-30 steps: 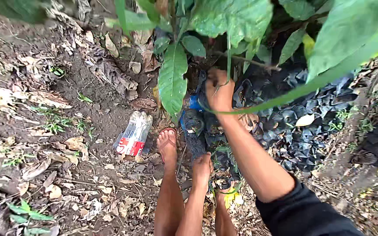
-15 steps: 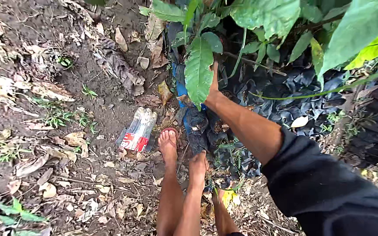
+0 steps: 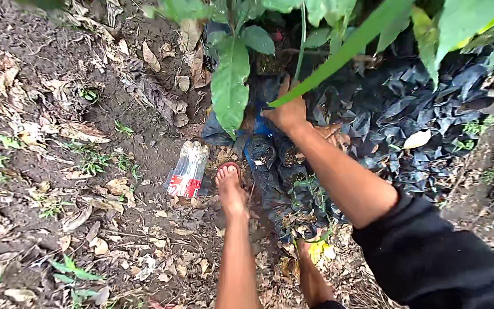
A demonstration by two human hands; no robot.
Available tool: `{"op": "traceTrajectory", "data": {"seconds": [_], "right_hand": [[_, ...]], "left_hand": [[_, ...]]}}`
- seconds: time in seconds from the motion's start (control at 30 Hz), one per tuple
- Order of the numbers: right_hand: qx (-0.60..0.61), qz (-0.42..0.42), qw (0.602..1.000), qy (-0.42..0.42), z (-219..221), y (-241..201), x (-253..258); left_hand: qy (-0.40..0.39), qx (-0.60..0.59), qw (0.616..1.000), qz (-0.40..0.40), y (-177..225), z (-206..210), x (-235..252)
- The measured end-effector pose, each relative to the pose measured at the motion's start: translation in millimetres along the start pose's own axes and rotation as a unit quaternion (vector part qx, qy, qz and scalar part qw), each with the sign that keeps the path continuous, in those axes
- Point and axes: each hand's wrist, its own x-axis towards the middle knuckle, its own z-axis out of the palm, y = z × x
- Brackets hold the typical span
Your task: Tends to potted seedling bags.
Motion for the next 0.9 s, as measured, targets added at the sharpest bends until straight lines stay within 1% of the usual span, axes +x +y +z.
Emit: {"op": "traceTrajectory", "data": {"seconds": [0.03,0.07,0.1,0.13,0.17,0.23,0.3,0.37,0.43,0.5,0.57,0.63,0.7,0.77,0.83,0.9], "right_hand": [[-0.018,0.008,1.000,0.023,7,-2,1],[-0.028,0.015,0.999,0.040,8,-5,6],[-0.029,0.020,0.998,0.045,7,-7,10],[-0.025,0.021,0.999,0.041,3,-5,14],[-0.015,0.017,0.999,0.037,2,-3,15],[0.005,0.002,1.000,0.028,-2,3,16],[0.018,-0.013,1.000,0.017,-10,6,20],[0.016,-0.025,1.000,-0.007,-16,11,19],[0.009,-0.035,0.999,-0.018,-16,16,16],[0.006,-0.036,0.999,-0.009,-14,17,16],[0.006,-0.022,1.000,0.001,-9,17,17],[0.022,-0.005,1.000,0.015,2,18,17],[0.017,-0.011,1.000,0.016,-1,18,15],[0.040,-0.024,0.999,-0.008,-18,19,10],[0.095,-0.036,0.995,0.005,-22,29,0],[0.148,-0.040,0.988,0.022,-23,40,-19]], "left_hand": [[0.030,-0.010,0.999,-0.012,19,5,19],[0.045,-0.010,0.998,-0.037,36,11,41],[0.025,-0.027,0.997,-0.066,47,15,65],[-0.002,-0.042,0.996,-0.076,53,21,86],[-0.034,-0.076,0.994,-0.069,57,24,101],[-0.050,-0.167,0.984,-0.030,63,30,120],[-0.044,-0.230,0.972,-0.020,76,33,131],[-0.027,-0.264,0.963,-0.043,84,29,139],[-0.003,-0.289,0.953,-0.093,92,22,145],[-0.001,-0.266,0.955,-0.130,96,15,157],[-0.043,-0.226,0.961,-0.152,93,5,164],[-0.091,-0.208,0.963,-0.147,88,-6,165],[-0.094,-0.191,0.971,-0.109,92,-6,158],[-0.068,-0.157,0.984,-0.056,99,11,140],[-0.013,-0.038,0.999,0.010,103,34,110],[0.013,0.106,0.991,0.080,98,53,88]]}}
